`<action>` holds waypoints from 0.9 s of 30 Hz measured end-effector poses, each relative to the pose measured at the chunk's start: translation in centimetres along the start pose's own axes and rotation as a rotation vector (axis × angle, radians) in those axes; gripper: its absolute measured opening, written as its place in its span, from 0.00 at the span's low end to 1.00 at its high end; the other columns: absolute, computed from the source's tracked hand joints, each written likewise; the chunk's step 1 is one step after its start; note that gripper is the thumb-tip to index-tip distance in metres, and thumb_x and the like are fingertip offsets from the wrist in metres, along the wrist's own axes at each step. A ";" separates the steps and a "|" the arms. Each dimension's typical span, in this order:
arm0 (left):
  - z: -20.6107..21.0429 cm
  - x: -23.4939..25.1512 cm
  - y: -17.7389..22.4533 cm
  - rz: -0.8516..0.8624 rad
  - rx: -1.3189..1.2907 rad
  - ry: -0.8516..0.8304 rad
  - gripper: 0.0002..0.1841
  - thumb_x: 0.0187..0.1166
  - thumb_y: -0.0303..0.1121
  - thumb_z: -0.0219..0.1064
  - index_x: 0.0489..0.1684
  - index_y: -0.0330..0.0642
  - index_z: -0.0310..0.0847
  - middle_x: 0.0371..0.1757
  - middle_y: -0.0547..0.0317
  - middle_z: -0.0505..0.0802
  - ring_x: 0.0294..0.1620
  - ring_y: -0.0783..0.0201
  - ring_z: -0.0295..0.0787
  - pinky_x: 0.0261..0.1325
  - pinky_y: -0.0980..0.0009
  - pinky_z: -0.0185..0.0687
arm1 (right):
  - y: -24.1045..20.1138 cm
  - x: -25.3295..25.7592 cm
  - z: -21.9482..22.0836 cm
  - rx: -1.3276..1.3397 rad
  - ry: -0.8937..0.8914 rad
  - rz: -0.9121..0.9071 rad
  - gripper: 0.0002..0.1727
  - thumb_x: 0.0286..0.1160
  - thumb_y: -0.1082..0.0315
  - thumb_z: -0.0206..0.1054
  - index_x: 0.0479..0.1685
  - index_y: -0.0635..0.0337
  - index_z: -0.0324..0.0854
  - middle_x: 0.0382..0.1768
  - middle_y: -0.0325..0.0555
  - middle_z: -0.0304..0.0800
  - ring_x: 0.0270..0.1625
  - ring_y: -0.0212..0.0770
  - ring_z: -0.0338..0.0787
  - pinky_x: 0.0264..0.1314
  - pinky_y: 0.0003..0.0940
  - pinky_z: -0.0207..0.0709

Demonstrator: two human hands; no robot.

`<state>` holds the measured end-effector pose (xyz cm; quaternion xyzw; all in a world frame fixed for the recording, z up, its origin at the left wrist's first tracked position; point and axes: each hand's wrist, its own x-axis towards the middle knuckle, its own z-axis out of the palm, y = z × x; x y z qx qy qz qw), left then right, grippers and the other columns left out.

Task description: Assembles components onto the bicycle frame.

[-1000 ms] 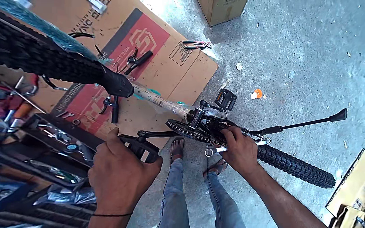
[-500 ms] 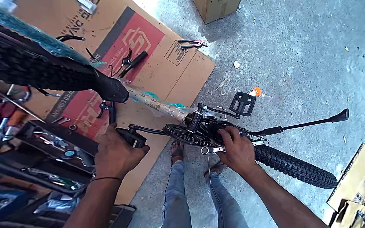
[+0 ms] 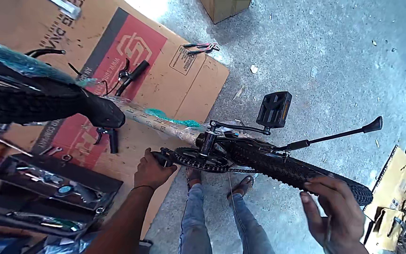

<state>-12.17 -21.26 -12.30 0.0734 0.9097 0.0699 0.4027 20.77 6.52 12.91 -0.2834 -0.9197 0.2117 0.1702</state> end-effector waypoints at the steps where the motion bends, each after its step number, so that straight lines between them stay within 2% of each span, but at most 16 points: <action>1: 1.0 0.6 0.3 -0.003 0.028 -0.047 0.65 0.56 0.49 0.87 0.94 0.36 0.40 0.78 0.22 0.73 0.77 0.24 0.72 0.70 0.27 0.71 | 0.6 0.0 -1.3 -0.038 0.031 0.022 0.15 0.83 0.49 0.65 0.48 0.49 0.87 0.50 0.42 0.90 0.41 0.30 0.87 0.37 0.25 0.82; 2: 2.5 1.0 0.6 0.013 0.053 -0.106 0.64 0.58 0.52 0.85 0.93 0.35 0.41 0.80 0.22 0.71 0.78 0.25 0.71 0.71 0.28 0.71 | 1.5 -0.1 -2.4 -0.091 0.067 0.047 0.17 0.84 0.49 0.64 0.49 0.52 0.87 0.49 0.44 0.90 0.41 0.32 0.88 0.39 0.27 0.83; 3: 4.3 1.0 1.0 0.059 0.093 -0.172 0.59 0.63 0.54 0.81 0.92 0.33 0.47 0.81 0.23 0.71 0.80 0.26 0.70 0.73 0.28 0.69 | 2.5 0.0 -3.2 -0.154 0.097 0.071 0.19 0.85 0.50 0.63 0.49 0.57 0.86 0.48 0.48 0.89 0.37 0.33 0.86 0.34 0.28 0.80; 5: 7.8 0.3 2.9 0.184 0.153 -0.295 0.42 0.73 0.56 0.74 0.82 0.36 0.70 0.81 0.31 0.75 0.84 0.32 0.68 0.80 0.31 0.63 | 4.9 0.3 -3.8 -0.263 0.111 0.126 0.21 0.84 0.52 0.62 0.50 0.65 0.86 0.49 0.56 0.87 0.34 0.38 0.82 0.31 0.33 0.76; 7: 11.0 -1.5 5.1 0.244 0.143 -0.362 0.33 0.78 0.53 0.70 0.76 0.40 0.79 0.79 0.39 0.80 0.84 0.40 0.70 0.85 0.37 0.61 | 7.0 0.3 -3.3 -0.306 0.082 0.172 0.22 0.84 0.52 0.63 0.52 0.65 0.86 0.52 0.57 0.86 0.38 0.41 0.83 0.37 0.38 0.78; 8: 12.2 -2.5 6.0 0.239 0.091 -0.354 0.30 0.76 0.51 0.71 0.73 0.41 0.81 0.77 0.41 0.83 0.83 0.43 0.73 0.85 0.39 0.62 | 7.8 0.2 -2.7 -0.319 0.059 0.179 0.21 0.83 0.52 0.64 0.54 0.63 0.86 0.53 0.55 0.85 0.36 0.42 0.83 0.35 0.39 0.77; 9: 12.9 -3.3 6.8 0.221 0.029 -0.345 0.29 0.75 0.49 0.73 0.71 0.40 0.83 0.74 0.42 0.85 0.82 0.44 0.75 0.85 0.41 0.63 | 8.4 -0.1 -2.0 -0.326 0.046 0.174 0.20 0.79 0.52 0.67 0.54 0.60 0.87 0.54 0.54 0.86 0.31 0.40 0.81 0.28 0.39 0.74; 11: 13.3 -3.7 7.2 0.203 -0.064 -0.360 0.27 0.73 0.46 0.75 0.67 0.39 0.84 0.69 0.42 0.88 0.76 0.45 0.80 0.82 0.42 0.67 | 8.6 -0.3 -0.7 -0.349 0.026 0.165 0.20 0.75 0.49 0.70 0.52 0.56 0.89 0.54 0.50 0.88 0.29 0.40 0.82 0.25 0.41 0.73; 14: 13.0 -3.4 7.1 0.198 -0.049 -0.407 0.25 0.76 0.46 0.73 0.66 0.38 0.84 0.65 0.41 0.90 0.71 0.45 0.84 0.78 0.42 0.71 | 8.2 -0.2 0.0 -0.318 0.071 0.149 0.19 0.73 0.50 0.73 0.49 0.55 0.89 0.51 0.47 0.90 0.32 0.38 0.85 0.28 0.39 0.76; 18: 12.8 -3.5 7.7 0.193 0.028 -0.339 0.25 0.77 0.44 0.73 0.66 0.35 0.84 0.67 0.37 0.89 0.74 0.41 0.81 0.80 0.38 0.68 | 8.0 0.4 0.4 -0.195 0.193 0.022 0.14 0.73 0.57 0.76 0.43 0.60 0.89 0.45 0.48 0.91 0.41 0.36 0.89 0.39 0.32 0.82; 21: 13.1 -3.2 6.9 0.260 0.026 -0.269 0.27 0.77 0.45 0.74 0.68 0.34 0.83 0.68 0.34 0.87 0.76 0.38 0.80 0.80 0.36 0.66 | 7.8 0.0 -0.6 -0.158 0.258 -0.010 0.12 0.72 0.62 0.77 0.41 0.62 0.89 0.46 0.49 0.90 0.44 0.36 0.89 0.44 0.28 0.84; 23: 13.4 -3.0 6.7 0.325 0.010 -0.195 0.27 0.76 0.45 0.74 0.67 0.33 0.83 0.68 0.33 0.88 0.75 0.37 0.80 0.80 0.35 0.66 | 8.0 -0.8 -1.8 -0.206 0.320 0.026 0.14 0.78 0.59 0.72 0.42 0.63 0.88 0.47 0.50 0.88 0.43 0.34 0.87 0.43 0.26 0.81; 25: 13.0 -3.5 7.2 0.318 0.027 -0.160 0.29 0.76 0.45 0.75 0.67 0.31 0.82 0.68 0.30 0.87 0.75 0.34 0.79 0.78 0.33 0.67 | 8.3 -2.6 -2.9 -0.249 0.373 0.130 0.17 0.83 0.56 0.68 0.47 0.64 0.87 0.49 0.49 0.87 0.42 0.32 0.84 0.42 0.23 0.79; 27: 12.5 -4.9 8.1 0.218 0.081 -0.128 0.38 0.73 0.49 0.75 0.73 0.25 0.74 0.73 0.21 0.80 0.77 0.27 0.74 0.76 0.28 0.65 | 8.8 -5.1 -3.7 -0.192 0.436 0.310 0.16 0.85 0.57 0.66 0.51 0.64 0.85 0.47 0.45 0.85 0.36 0.28 0.80 0.35 0.22 0.75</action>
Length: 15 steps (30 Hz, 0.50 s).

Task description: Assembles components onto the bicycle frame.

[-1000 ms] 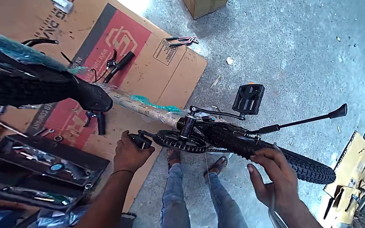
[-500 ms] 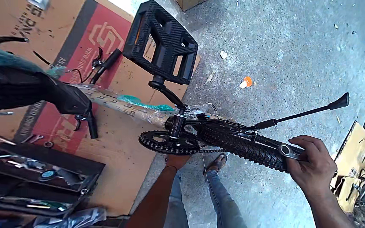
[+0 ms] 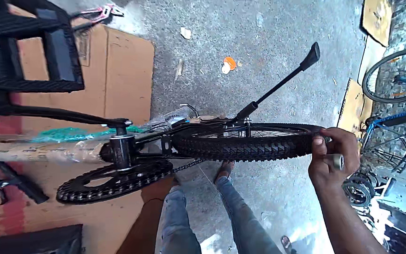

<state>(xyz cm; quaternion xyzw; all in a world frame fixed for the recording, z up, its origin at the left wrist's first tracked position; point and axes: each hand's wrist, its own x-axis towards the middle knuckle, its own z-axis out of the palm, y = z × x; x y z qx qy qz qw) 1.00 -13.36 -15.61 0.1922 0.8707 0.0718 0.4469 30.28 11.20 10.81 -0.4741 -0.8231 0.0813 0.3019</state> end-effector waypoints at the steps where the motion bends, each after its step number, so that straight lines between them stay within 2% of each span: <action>1: 0.1 -0.8 0.2 -0.062 0.028 0.012 0.46 0.72 0.54 0.75 0.80 0.22 0.64 0.78 0.17 0.72 0.79 0.23 0.70 0.75 0.27 0.65 | 0.3 -1.2 -0.7 0.049 0.012 0.170 0.15 0.85 0.58 0.66 0.53 0.62 0.84 0.46 0.40 0.85 0.35 0.26 0.81 0.36 0.21 0.76; 2: 0.3 -2.2 0.3 -0.063 0.038 0.038 0.52 0.71 0.56 0.75 0.86 0.22 0.56 0.82 0.16 0.67 0.81 0.21 0.66 0.75 0.26 0.64 | 0.2 -2.6 -1.3 0.107 0.025 0.390 0.11 0.85 0.60 0.66 0.53 0.58 0.83 0.42 0.34 0.86 0.32 0.22 0.79 0.32 0.19 0.75; 3: 0.4 -4.2 0.3 0.006 0.034 0.062 0.54 0.69 0.55 0.75 0.88 0.23 0.53 0.83 0.16 0.66 0.81 0.21 0.65 0.76 0.26 0.64 | 0.1 -4.0 -1.8 0.177 0.034 0.649 0.09 0.84 0.61 0.66 0.53 0.54 0.83 0.37 0.32 0.85 0.24 0.23 0.74 0.23 0.19 0.69; 4: 0.2 -6.7 0.5 0.131 0.022 0.054 0.52 0.68 0.51 0.75 0.87 0.24 0.55 0.81 0.17 0.68 0.80 0.21 0.68 0.76 0.28 0.65 | -0.1 -5.6 -2.2 0.248 0.015 0.939 0.10 0.83 0.60 0.66 0.56 0.52 0.83 0.34 0.35 0.85 0.19 0.25 0.70 0.18 0.22 0.64; 6: -1.4 -12.0 1.3 0.466 0.015 -0.039 0.39 0.72 0.45 0.71 0.80 0.25 0.68 0.73 0.22 0.80 0.74 0.27 0.78 0.76 0.34 0.73 | -0.6 -9.1 -2.4 0.477 -0.041 1.465 0.14 0.86 0.61 0.61 0.65 0.50 0.79 0.35 0.39 0.87 0.16 0.28 0.66 0.16 0.25 0.61; 7: -2.4 -14.0 1.8 0.636 0.037 -0.054 0.33 0.75 0.42 0.70 0.74 0.26 0.75 0.69 0.26 0.85 0.71 0.31 0.83 0.74 0.37 0.76 | -0.9 -10.9 -2.1 0.607 -0.071 1.677 0.15 0.88 0.62 0.58 0.68 0.51 0.76 0.35 0.41 0.87 0.16 0.29 0.69 0.16 0.25 0.63; 8: -3.3 -15.4 2.5 0.797 0.070 0.003 0.28 0.74 0.42 0.69 0.67 0.27 0.82 0.64 0.30 0.89 0.67 0.34 0.86 0.71 0.41 0.79 | -1.3 -12.6 -1.6 0.734 -0.110 1.836 0.16 0.89 0.63 0.56 0.71 0.53 0.74 0.36 0.42 0.88 0.18 0.30 0.73 0.18 0.26 0.67; 9: -4.3 -16.1 3.4 0.922 0.081 0.070 0.27 0.73 0.43 0.70 0.64 0.30 0.83 0.63 0.32 0.90 0.67 0.38 0.86 0.72 0.45 0.78 | -1.8 -14.3 -0.8 0.858 -0.128 1.950 0.18 0.89 0.66 0.54 0.73 0.55 0.72 0.36 0.42 0.87 0.19 0.32 0.76 0.20 0.27 0.71; 10: -5.7 -16.2 4.5 1.013 0.082 0.109 0.29 0.72 0.44 0.72 0.65 0.29 0.81 0.65 0.29 0.87 0.71 0.38 0.82 0.76 0.46 0.74 | -2.5 -15.9 0.2 0.968 -0.107 2.037 0.18 0.89 0.67 0.52 0.73 0.57 0.72 0.33 0.43 0.85 0.20 0.33 0.77 0.21 0.29 0.74; 12: -9.0 -14.0 7.8 1.154 0.140 0.147 0.39 0.68 0.51 0.75 0.74 0.31 0.72 0.73 0.26 0.79 0.81 0.39 0.72 0.85 0.47 0.63 | -3.7 -18.4 2.8 1.130 -0.013 2.162 0.18 0.90 0.66 0.49 0.73 0.55 0.72 0.29 0.43 0.81 0.18 0.35 0.76 0.19 0.31 0.74; 14: -11.9 -10.1 12.2 1.247 0.217 0.046 0.48 0.66 0.55 0.75 0.81 0.28 0.63 0.80 0.20 0.71 0.86 0.33 0.63 0.89 0.43 0.55 | -4.5 -20.0 5.8 1.202 0.012 2.183 0.19 0.91 0.66 0.47 0.76 0.51 0.67 0.30 0.45 0.82 0.19 0.37 0.77 0.19 0.32 0.74; 15: -13.0 -8.3 14.4 1.262 0.246 -0.058 0.48 0.71 0.54 0.70 0.84 0.26 0.59 0.82 0.19 0.68 0.88 0.31 0.59 0.89 0.41 0.52 | -4.8 -20.8 7.4 1.209 -0.001 2.159 0.19 0.92 0.65 0.47 0.78 0.50 0.64 0.32 0.46 0.84 0.20 0.38 0.80 0.19 0.32 0.76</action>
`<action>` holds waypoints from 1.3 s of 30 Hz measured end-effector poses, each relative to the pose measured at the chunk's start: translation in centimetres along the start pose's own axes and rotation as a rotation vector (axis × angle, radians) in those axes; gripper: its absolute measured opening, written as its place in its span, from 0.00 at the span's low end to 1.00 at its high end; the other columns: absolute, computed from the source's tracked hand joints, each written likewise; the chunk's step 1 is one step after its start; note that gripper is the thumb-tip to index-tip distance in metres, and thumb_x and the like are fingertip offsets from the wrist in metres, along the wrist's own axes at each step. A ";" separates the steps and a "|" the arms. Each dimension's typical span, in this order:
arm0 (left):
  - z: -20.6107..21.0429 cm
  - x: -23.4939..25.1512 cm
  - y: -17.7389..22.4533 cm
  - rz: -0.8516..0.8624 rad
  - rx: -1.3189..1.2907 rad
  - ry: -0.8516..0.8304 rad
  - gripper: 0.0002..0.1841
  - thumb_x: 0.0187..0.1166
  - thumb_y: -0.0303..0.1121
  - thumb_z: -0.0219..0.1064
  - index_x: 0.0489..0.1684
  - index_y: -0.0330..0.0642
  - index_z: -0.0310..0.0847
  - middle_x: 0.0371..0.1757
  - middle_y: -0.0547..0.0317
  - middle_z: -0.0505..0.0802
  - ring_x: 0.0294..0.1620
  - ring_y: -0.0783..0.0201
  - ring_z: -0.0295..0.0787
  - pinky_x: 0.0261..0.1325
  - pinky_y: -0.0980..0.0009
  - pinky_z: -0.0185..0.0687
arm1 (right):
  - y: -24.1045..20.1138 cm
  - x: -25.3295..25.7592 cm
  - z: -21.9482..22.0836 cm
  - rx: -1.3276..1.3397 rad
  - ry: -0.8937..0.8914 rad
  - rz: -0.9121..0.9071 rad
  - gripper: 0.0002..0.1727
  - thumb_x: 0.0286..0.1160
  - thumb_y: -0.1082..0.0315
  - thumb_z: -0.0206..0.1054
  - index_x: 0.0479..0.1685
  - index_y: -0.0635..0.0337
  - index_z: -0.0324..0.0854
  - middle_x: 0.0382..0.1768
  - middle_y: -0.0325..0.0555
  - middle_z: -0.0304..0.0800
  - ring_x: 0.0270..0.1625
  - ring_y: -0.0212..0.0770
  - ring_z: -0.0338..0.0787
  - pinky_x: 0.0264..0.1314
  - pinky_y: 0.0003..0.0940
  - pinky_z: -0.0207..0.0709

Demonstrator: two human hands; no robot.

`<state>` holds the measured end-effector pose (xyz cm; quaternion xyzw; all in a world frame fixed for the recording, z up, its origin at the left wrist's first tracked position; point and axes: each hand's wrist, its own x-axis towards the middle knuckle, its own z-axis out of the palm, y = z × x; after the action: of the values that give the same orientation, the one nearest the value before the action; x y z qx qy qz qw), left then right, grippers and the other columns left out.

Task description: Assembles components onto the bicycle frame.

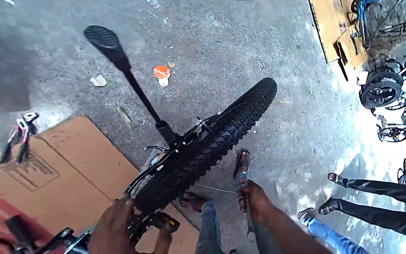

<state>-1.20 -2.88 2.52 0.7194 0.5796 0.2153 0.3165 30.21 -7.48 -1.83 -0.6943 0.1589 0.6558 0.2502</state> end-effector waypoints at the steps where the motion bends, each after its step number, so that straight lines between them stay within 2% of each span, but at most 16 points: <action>1: -1.0 2.4 -1.2 -0.007 -0.077 -0.086 0.45 0.76 0.52 0.64 0.85 0.23 0.57 0.84 0.20 0.66 0.90 0.31 0.56 0.91 0.41 0.50 | 1.0 1.4 0.5 -0.020 0.000 -0.043 0.19 0.95 0.63 0.46 0.80 0.51 0.64 0.33 0.47 0.86 0.21 0.39 0.83 0.20 0.33 0.78; 4: -2.1 8.0 -3.7 -0.268 -0.392 -0.189 0.43 0.82 0.53 0.54 0.87 0.24 0.51 0.89 0.34 0.63 0.90 0.54 0.59 0.87 0.56 0.59 | 3.5 5.5 1.8 -0.186 0.126 -0.346 0.18 0.95 0.66 0.47 0.71 0.65 0.74 0.32 0.44 0.87 0.23 0.32 0.79 0.25 0.29 0.74; 7: -1.6 11.6 -6.2 -0.413 -0.305 -0.402 0.39 0.82 0.41 0.62 0.88 0.25 0.51 0.86 0.32 0.66 0.85 0.55 0.67 0.84 0.60 0.67 | 3.2 7.7 3.1 -0.118 0.213 -0.451 0.18 0.94 0.65 0.49 0.55 0.66 0.83 0.37 0.44 0.86 0.33 0.33 0.82 0.40 0.31 0.78; 11: 2.7 15.3 6.5 -0.703 0.212 -0.723 0.23 0.88 0.23 0.51 0.78 0.19 0.61 0.72 0.38 0.79 0.69 0.67 0.75 0.77 0.77 0.63 | 2.0 10.6 6.1 0.232 0.145 -0.281 0.27 0.97 0.48 0.38 0.51 0.59 0.77 0.24 0.37 0.70 0.17 0.31 0.66 0.19 0.28 0.64; 13: 4.3 18.1 11.0 -0.750 0.371 -1.012 0.26 0.90 0.25 0.50 0.86 0.20 0.55 0.82 0.34 0.74 0.80 0.62 0.72 0.84 0.73 0.58 | 0.7 11.3 7.4 0.285 0.088 -0.203 0.27 0.96 0.44 0.38 0.55 0.56 0.75 0.22 0.37 0.68 0.16 0.33 0.64 0.17 0.29 0.62; 16: 6.5 18.3 7.7 -0.607 0.330 -1.064 0.25 0.87 0.26 0.54 0.76 0.10 0.60 0.69 0.22 0.79 0.66 0.60 0.78 0.73 0.76 0.63 | -1.0 11.4 9.3 0.398 -0.011 -0.141 0.25 0.96 0.44 0.38 0.48 0.52 0.71 0.18 0.34 0.62 0.12 0.31 0.59 0.13 0.26 0.58; 19: 8.8 17.9 6.0 -0.753 0.379 -0.956 0.23 0.86 0.20 0.48 0.79 0.17 0.61 0.68 0.36 0.84 0.60 0.70 0.83 0.66 0.79 0.70 | -2.3 11.0 10.2 0.444 -0.097 -0.109 0.18 0.96 0.49 0.43 0.51 0.51 0.71 0.18 0.33 0.61 0.12 0.30 0.58 0.12 0.24 0.54; 21: 9.1 16.0 -1.2 -0.598 0.367 -0.868 0.22 0.88 0.20 0.44 0.77 0.19 0.67 0.64 0.36 0.90 0.54 0.61 0.91 0.58 0.69 0.82 | -3.3 10.9 10.0 0.392 -0.162 -0.084 0.11 0.94 0.57 0.47 0.54 0.52 0.70 0.20 0.34 0.62 0.13 0.31 0.62 0.13 0.26 0.60; 22: 8.5 14.4 -9.0 -0.284 0.157 -0.753 0.19 0.81 0.19 0.47 0.62 0.12 0.75 0.45 0.29 0.94 0.34 0.55 0.97 0.31 0.68 0.87 | -4.0 10.6 9.6 0.368 -0.210 -0.048 0.09 0.93 0.60 0.49 0.53 0.53 0.69 0.20 0.35 0.62 0.14 0.31 0.63 0.14 0.27 0.64; 23: 8.1 14.2 -14.0 -0.234 0.059 -0.760 0.18 0.81 0.21 0.49 0.62 0.19 0.77 0.42 0.36 0.96 0.31 0.56 0.97 0.26 0.66 0.87 | -5.1 10.1 9.2 0.360 -0.267 0.003 0.06 0.91 0.62 0.51 0.51 0.53 0.69 0.22 0.35 0.63 0.16 0.32 0.66 0.18 0.29 0.70; 25: 8.0 13.6 -18.3 -0.368 0.150 -0.681 0.15 0.85 0.24 0.56 0.59 0.48 0.87 0.38 0.63 0.98 0.32 0.64 0.94 0.37 0.62 0.89 | -7.7 8.7 8.2 0.364 -0.371 0.099 0.07 0.90 0.63 0.51 0.42 0.52 0.68 0.23 0.36 0.66 0.19 0.33 0.72 0.28 0.35 0.82; 27: 7.3 13.7 -27.8 0.332 -0.159 -0.728 0.15 0.82 0.29 0.56 0.59 0.35 0.85 0.35 0.70 0.97 0.22 0.84 0.87 0.17 0.85 0.74 | -9.9 7.5 7.5 0.349 -0.394 0.160 0.14 0.90 0.62 0.51 0.31 0.53 0.67 0.20 0.37 0.68 0.19 0.34 0.74 0.32 0.34 0.85; 29: 7.7 14.8 -14.5 -0.414 0.300 -0.778 0.15 0.84 0.25 0.56 0.59 0.40 0.87 0.38 0.55 0.97 0.31 0.57 0.88 0.42 0.52 0.79 | -10.7 7.2 7.4 0.285 -0.380 0.174 0.16 0.91 0.62 0.50 0.28 0.53 0.66 0.19 0.37 0.67 0.18 0.33 0.73 0.30 0.33 0.83; 30: 8.3 15.4 -11.5 -0.514 0.383 -0.777 0.15 0.85 0.25 0.55 0.60 0.37 0.86 0.39 0.50 0.96 0.33 0.54 0.87 0.45 0.49 0.77 | -10.3 7.3 7.7 0.240 -0.360 0.155 0.14 0.91 0.62 0.50 0.32 0.53 0.67 0.19 0.37 0.67 0.18 0.33 0.73 0.28 0.32 0.82; 34: 7.9 15.0 -11.4 -0.391 0.318 -0.747 0.14 0.82 0.27 0.56 0.53 0.32 0.87 0.31 0.51 0.95 0.25 0.60 0.85 0.33 0.54 0.76 | -6.4 9.0 9.9 0.173 -0.215 -0.006 0.11 0.93 0.62 0.49 0.60 0.58 0.68 0.23 0.42 0.69 0.16 0.38 0.75 0.19 0.38 0.80; 39: 8.1 16.7 -6.0 -0.587 0.393 -0.860 0.16 0.89 0.28 0.51 0.61 0.30 0.83 0.34 0.50 0.88 0.27 0.59 0.78 0.36 0.57 0.76 | -7.0 8.5 10.5 0.222 -0.214 -0.004 0.13 0.92 0.63 0.50 0.66 0.58 0.66 0.28 0.45 0.72 0.17 0.39 0.76 0.19 0.37 0.80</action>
<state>4.03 12.39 -8.41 0.5963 0.6034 -0.3071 0.4313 26.11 4.99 -9.38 -0.5889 0.2016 0.7040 0.3420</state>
